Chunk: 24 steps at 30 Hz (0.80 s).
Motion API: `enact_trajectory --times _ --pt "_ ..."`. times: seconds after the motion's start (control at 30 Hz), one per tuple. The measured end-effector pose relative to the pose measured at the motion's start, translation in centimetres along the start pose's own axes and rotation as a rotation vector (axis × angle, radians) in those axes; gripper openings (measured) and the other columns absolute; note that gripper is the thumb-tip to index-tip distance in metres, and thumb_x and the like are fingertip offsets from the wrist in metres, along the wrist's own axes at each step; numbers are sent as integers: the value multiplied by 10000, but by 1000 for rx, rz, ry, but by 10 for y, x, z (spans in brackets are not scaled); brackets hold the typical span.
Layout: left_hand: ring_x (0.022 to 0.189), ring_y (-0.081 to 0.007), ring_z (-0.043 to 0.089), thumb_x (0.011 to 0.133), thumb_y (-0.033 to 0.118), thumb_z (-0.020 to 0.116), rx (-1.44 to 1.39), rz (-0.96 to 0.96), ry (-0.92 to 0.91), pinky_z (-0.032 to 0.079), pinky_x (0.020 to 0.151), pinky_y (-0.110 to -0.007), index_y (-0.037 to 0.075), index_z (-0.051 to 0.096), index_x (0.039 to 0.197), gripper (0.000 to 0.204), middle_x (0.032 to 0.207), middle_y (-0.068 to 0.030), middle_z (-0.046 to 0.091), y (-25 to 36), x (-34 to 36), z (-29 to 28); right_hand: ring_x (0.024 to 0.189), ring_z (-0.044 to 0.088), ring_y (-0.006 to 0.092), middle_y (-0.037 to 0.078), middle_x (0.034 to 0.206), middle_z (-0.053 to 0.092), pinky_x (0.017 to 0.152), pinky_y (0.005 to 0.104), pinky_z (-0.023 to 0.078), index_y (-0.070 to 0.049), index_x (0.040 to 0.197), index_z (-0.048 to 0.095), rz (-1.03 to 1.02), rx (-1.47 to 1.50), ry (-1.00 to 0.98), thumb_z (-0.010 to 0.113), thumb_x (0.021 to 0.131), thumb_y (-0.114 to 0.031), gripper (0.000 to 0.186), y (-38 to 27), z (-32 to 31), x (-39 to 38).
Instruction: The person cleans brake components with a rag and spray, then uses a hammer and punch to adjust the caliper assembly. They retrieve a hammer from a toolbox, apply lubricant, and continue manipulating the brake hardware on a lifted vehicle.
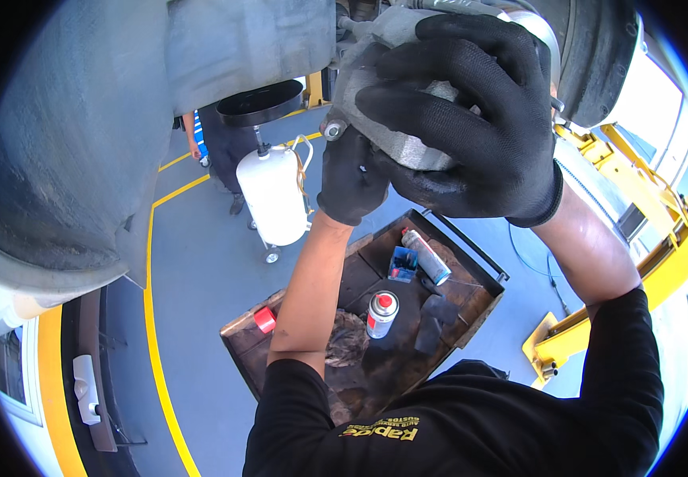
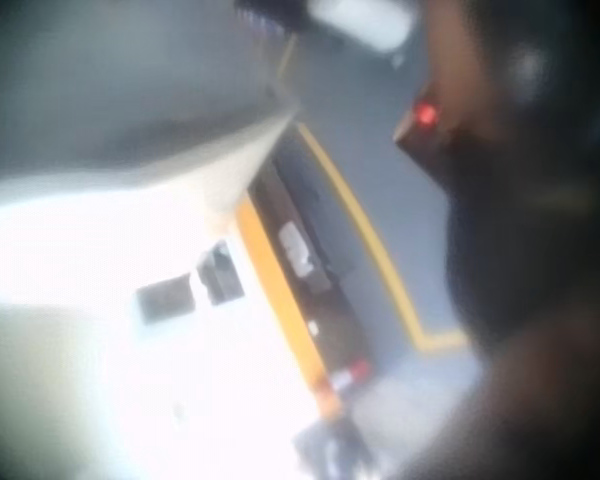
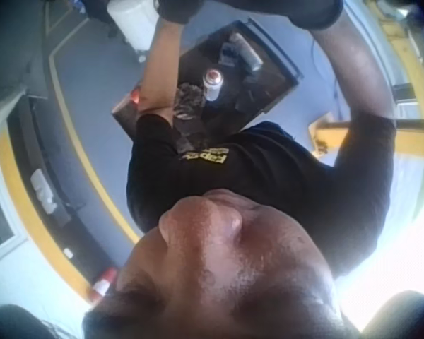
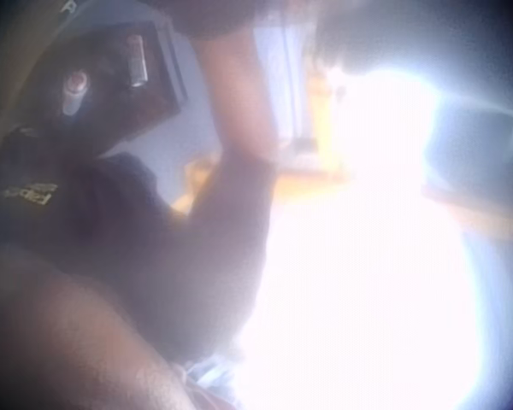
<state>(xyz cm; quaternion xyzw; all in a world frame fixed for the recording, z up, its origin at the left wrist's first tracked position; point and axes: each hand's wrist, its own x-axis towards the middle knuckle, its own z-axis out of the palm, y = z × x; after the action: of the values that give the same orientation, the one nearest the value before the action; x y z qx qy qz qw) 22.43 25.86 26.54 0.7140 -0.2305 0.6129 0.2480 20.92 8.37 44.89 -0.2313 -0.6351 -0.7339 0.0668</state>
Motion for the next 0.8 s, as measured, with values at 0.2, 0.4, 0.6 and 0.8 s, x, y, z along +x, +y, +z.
enact_trajectory --times 0.2,0.4,0.6,0.8 --pt "1073 -388 702 876 18 572 -120 8 -111 558 907 -448 -45 592 1326 454 1194 -219 704 6 10 -16 947 587 264 -9 993 689 864 429 500 -161 916 758 82 26 -109 797 556 -313 392 -3 -7 -15" --pt "1088 -388 684 829 -24 587 -169 -151 -184 556 928 -451 -7 628 1276 449 1192 -216 698 5 -1 -30 1076 621 303 29 1165 712 888 449 478 -186 1044 764 220 85 -291 846 602 -328 471 -17 -25 7" --pt "1133 -297 661 845 81 780 -179 -329 -257 546 929 -412 -15 601 1279 479 1256 -184 664 -6 -13 -43 1210 531 271 -57 1211 590 941 587 372 -294 1064 723 468 261 -391 841 479 -386 604 -30 -34 -10" --pt "1193 -434 605 909 117 711 133 -63 -146 449 1035 -487 -53 588 1302 445 1298 -276 619 -31 -15 -40 1261 589 266 35 1179 642 931 579 452 -171 1108 690 598 272 -377 654 815 -273 313 -111 -75 18"
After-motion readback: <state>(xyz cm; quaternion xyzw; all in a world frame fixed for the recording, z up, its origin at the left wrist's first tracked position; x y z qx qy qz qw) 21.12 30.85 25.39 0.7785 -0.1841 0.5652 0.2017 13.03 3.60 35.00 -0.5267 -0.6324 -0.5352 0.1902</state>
